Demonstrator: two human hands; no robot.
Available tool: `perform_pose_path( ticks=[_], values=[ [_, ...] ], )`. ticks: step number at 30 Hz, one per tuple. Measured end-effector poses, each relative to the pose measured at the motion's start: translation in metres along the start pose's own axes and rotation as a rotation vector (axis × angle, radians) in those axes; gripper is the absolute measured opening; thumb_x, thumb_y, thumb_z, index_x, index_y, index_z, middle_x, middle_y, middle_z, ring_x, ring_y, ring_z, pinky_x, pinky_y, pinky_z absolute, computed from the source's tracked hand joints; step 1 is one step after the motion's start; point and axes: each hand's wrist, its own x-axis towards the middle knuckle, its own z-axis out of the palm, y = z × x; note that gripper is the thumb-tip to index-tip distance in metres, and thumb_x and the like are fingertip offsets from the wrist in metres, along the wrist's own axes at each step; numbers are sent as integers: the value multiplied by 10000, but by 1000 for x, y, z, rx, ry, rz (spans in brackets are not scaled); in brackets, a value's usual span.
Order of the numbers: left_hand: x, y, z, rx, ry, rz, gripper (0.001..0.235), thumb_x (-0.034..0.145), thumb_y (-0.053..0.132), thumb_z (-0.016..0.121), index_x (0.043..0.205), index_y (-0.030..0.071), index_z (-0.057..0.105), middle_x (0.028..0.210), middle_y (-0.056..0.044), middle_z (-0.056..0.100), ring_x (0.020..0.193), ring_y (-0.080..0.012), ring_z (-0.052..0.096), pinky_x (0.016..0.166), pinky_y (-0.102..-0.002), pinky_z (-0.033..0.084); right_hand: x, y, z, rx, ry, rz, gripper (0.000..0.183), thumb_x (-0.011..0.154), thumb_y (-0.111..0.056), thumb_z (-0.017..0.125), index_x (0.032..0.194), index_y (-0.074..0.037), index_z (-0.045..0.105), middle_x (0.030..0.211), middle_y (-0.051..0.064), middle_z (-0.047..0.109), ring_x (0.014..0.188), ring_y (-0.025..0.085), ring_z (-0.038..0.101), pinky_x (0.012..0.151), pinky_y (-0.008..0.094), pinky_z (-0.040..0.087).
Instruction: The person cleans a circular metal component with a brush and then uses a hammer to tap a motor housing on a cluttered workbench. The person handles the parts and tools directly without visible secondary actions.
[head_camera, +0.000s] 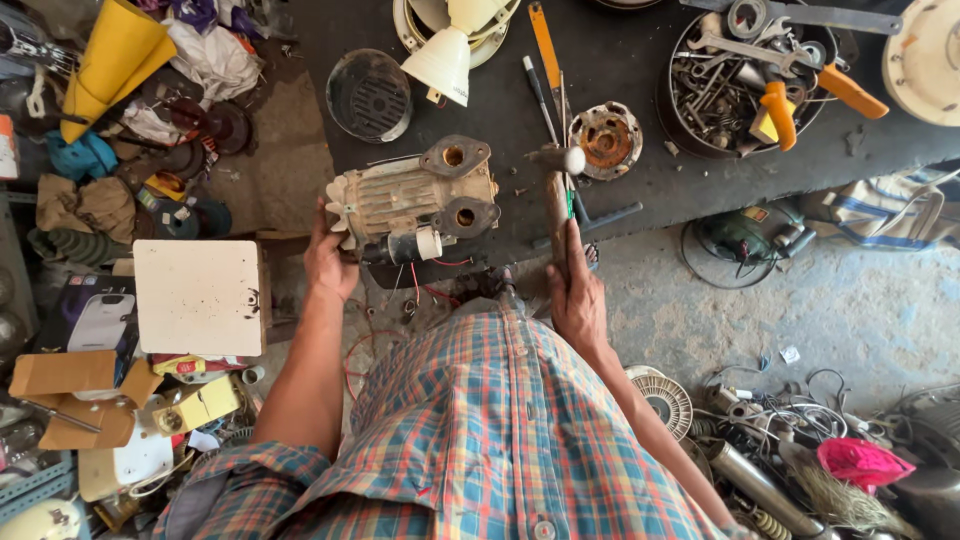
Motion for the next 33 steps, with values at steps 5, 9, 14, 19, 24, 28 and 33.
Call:
perform_pose_path(
  ticks=[5,9,14,19,24,28,33],
  values=[
    [-2,4,3,-108,-138,59,699,907,-29,536,1553,224,452,1568,-10,508,1391,-196,534,1144,-374,469,10,-11,1,-245,-263,278,695,1023,-239,576,1641,-262,259,849,259,742,685,390,721,665,511,558],
    [-2,4,10,-391,-98,-14,612,841,177,587,1453,164,582,1461,-40,613,1288,-259,601,1050,-450,501,12,-5,2,-27,-1,22,705,1036,-154,550,1665,-205,237,933,246,730,691,366,722,608,473,561],
    [1,4,29,-122,121,19,593,971,487,670,1423,108,605,1402,-66,633,1290,-278,603,1052,-468,529,8,7,7,-257,-232,141,697,997,-195,589,1617,-203,270,875,247,733,671,400,712,619,505,550],
    [14,5,41,9,357,-6,561,901,520,611,1324,152,621,1300,-63,637,1160,-253,647,912,-477,564,11,9,4,-96,-88,-71,674,1026,-124,568,1645,-174,308,1099,326,688,913,487,690,766,516,548],
    [27,-13,24,39,317,78,480,955,452,527,1257,94,633,1245,-74,637,1139,-258,650,920,-458,572,4,1,1,-42,10,-20,661,1024,-112,568,1628,-187,309,1086,289,695,904,466,697,756,513,536],
    [44,-28,4,234,373,140,499,996,470,451,1205,55,633,1185,-118,652,1071,-280,641,878,-440,555,10,-1,3,-154,-150,129,688,996,-135,618,1618,-220,335,957,271,705,844,452,696,760,516,532],
    [50,-30,2,313,422,170,513,1004,492,452,1183,41,618,1166,-147,643,1053,-293,627,876,-439,530,7,3,3,8,43,-29,701,1027,-102,574,1654,-169,268,1081,282,705,912,422,718,747,490,554]
  ],
)
